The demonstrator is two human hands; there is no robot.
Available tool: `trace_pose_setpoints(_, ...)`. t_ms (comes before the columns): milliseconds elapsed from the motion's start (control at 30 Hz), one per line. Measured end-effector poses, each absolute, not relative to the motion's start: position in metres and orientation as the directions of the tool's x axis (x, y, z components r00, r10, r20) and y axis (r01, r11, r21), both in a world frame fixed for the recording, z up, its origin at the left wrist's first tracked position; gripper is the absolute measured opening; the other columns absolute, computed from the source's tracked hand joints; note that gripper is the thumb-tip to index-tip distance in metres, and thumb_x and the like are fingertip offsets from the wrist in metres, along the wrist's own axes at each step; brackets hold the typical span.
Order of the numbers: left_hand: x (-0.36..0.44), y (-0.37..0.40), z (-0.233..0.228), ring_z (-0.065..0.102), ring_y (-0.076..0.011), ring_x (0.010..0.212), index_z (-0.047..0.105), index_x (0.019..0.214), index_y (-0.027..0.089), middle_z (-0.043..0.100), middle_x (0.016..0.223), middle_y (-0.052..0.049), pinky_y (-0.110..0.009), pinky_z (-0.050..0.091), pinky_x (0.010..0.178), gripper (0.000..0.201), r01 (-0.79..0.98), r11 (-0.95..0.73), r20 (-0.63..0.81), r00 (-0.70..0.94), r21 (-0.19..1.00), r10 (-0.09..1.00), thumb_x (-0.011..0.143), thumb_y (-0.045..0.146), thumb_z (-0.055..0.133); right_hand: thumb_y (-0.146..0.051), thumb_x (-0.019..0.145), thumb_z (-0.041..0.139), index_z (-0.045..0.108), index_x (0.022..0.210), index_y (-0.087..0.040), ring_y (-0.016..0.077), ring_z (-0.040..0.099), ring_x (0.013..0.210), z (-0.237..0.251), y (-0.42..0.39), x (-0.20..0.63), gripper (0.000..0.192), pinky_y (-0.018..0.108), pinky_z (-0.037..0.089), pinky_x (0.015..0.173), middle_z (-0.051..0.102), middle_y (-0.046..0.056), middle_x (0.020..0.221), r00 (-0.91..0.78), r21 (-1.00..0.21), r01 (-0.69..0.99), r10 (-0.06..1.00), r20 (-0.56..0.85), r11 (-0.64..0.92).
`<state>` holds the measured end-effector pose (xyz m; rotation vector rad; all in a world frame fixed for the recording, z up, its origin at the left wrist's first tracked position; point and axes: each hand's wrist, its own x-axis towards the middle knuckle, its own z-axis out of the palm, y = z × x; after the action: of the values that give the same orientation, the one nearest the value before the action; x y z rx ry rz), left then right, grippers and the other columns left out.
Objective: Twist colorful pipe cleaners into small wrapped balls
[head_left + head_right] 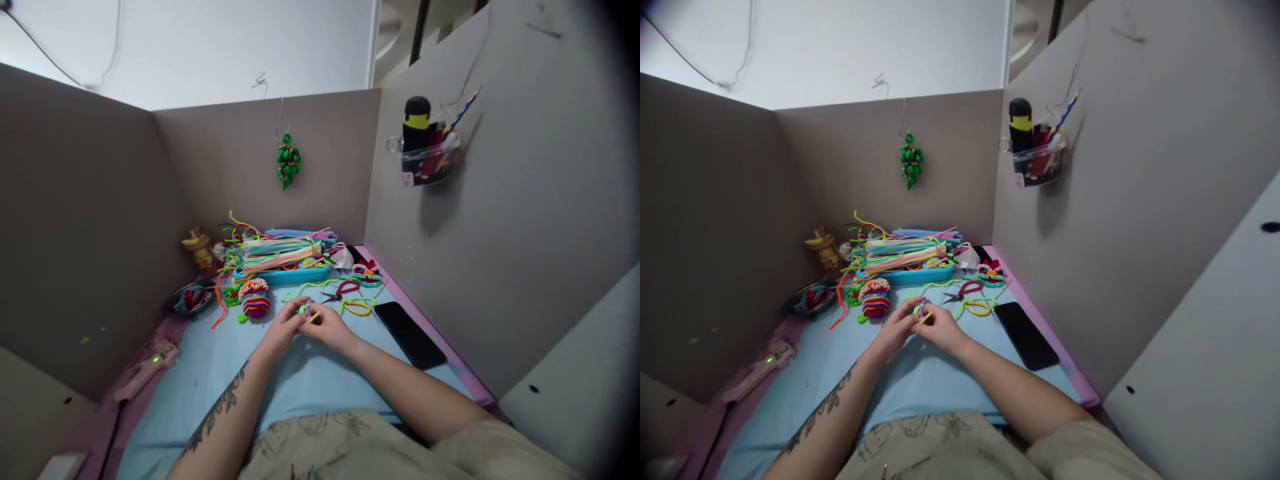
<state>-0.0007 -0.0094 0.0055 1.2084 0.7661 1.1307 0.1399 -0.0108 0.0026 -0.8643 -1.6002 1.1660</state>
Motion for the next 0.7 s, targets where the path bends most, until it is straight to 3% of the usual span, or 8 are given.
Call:
trace_pose_setpoints(167,-0.001,-0.010,0.005,0.058,-0.0204,0.095,0.058,0.111,0.024,0.056,0.118,-0.007,-0.028,0.048,0.073,0.040,-0.264,-0.030,0.105,0.275,0.964,0.956,0.071,0.027,0.064,-0.029,0.067,0.066,0.049,0.070,-0.018,0.0081,0.036,0.053,0.002,-0.010,0.140,0.020,0.020,0.028,0.051,0.042,-0.007,0.057,-0.304,-0.953,0.003,0.908,0.287,0.303)
trace_pose_setpoints(400,-0.001,-0.007,0.000,0.053,-0.0216,0.107,0.058,0.112,0.023,0.055,0.122,-0.007,-0.032,0.046,0.085,0.042,-0.210,-0.130,0.185,0.266,0.969,0.946,0.070,0.017,0.058,-0.031,0.063,0.069,0.045,0.058,-0.017,0.0080,0.033,0.053,0.004,-0.010,0.141,0.028,0.021,0.025,0.050,0.037,-0.007,0.054,-0.257,-0.940,0.056,0.914,0.313,0.337)
trace_pose_setpoints(533,-0.001,-0.008,0.003,0.054,-0.0224,0.106,0.057,0.114,0.022,0.056,0.120,-0.009,-0.034,0.046,0.084,0.040,-0.187,-0.134,0.180,0.258,0.973,0.949,0.074,0.024,0.060,-0.031,0.065,0.067,0.048,0.058,-0.017,0.0083,0.033,0.053,0.004,-0.009,0.143,0.025,0.021,0.024,0.049,0.039,-0.006,0.053,-0.242,-0.925,0.117,0.914,0.326,0.361)
trace_pose_setpoints(700,0.001,-0.013,0.010,0.050,-0.0251,0.114,0.065,0.093,0.020,0.054,0.124,-0.012,-0.037,0.041,0.094,0.025,-0.098,-0.308,0.321,0.172,0.946,0.931,0.073,0.034,0.066,-0.034,0.065,0.067,0.048,0.056,-0.018,0.0088,0.033,0.051,0.000,-0.004,0.145,0.026,0.022,0.023,0.048,0.040,-0.006,0.051,-0.188,-0.890,0.234,0.917,0.353,0.391)
